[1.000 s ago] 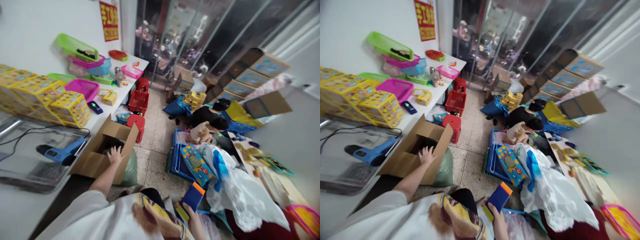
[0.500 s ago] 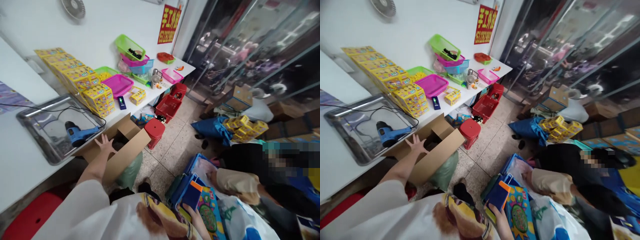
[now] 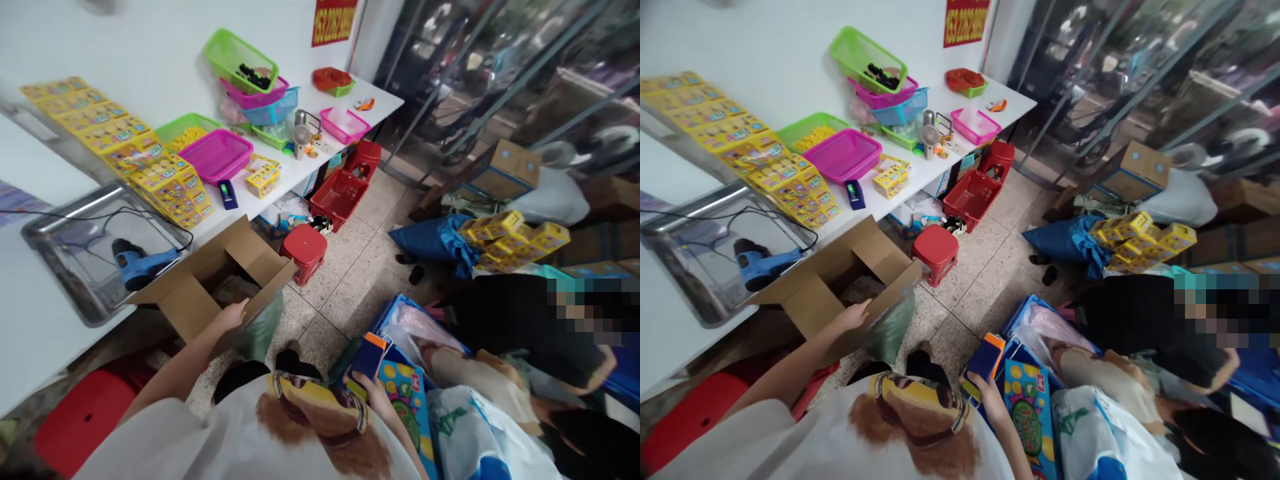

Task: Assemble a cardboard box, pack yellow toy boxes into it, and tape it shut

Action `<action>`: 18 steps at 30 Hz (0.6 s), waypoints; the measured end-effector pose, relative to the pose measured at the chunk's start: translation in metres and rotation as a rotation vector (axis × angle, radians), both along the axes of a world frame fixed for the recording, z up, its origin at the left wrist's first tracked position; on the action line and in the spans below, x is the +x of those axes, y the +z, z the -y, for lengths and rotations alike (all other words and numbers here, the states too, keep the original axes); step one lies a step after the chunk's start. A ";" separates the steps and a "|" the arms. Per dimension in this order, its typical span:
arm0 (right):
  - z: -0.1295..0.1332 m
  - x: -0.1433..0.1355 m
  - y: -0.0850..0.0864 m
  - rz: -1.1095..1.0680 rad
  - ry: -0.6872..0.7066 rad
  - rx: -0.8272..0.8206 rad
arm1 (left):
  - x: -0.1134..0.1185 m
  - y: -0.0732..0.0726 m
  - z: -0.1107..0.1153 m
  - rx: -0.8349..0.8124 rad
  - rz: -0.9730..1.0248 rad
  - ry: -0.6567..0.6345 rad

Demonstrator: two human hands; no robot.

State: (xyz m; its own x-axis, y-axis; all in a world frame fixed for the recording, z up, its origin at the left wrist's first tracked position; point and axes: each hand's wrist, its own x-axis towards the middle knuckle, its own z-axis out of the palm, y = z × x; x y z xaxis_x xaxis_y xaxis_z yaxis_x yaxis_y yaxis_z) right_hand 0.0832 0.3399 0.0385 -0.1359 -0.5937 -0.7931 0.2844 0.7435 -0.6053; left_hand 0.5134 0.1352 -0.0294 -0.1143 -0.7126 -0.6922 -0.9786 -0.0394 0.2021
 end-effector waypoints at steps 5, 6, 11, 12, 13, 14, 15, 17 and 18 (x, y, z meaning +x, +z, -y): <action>0.011 -0.016 -0.017 -0.060 -0.148 -0.043 | -0.027 0.067 -0.025 -0.021 0.097 -0.123; 0.011 -0.020 -0.020 -0.060 -0.157 -0.062 | -0.034 0.081 -0.032 -0.017 0.116 -0.157; 0.006 -0.030 -0.027 -0.044 -0.144 -0.144 | -0.074 0.152 -0.060 0.016 0.081 -0.370; 0.006 -0.032 -0.027 -0.046 -0.158 -0.157 | -0.082 0.166 -0.063 0.013 0.060 -0.418; 0.005 -0.034 -0.028 -0.056 -0.193 -0.160 | -0.091 0.178 -0.063 0.005 0.047 -0.468; 0.004 -0.035 -0.028 -0.078 -0.251 -0.150 | -0.100 0.190 -0.061 -0.009 0.038 -0.518; 0.002 -0.037 -0.029 -0.107 -0.319 -0.134 | -0.109 0.200 -0.058 -0.033 0.027 -0.567; -0.002 -0.042 -0.032 -0.178 -0.438 -0.125 | -0.129 0.216 -0.050 -0.096 -0.009 -0.664; -0.005 -0.045 -0.033 -0.208 -0.474 -0.145 | -0.140 0.221 -0.045 -0.132 -0.034 -0.710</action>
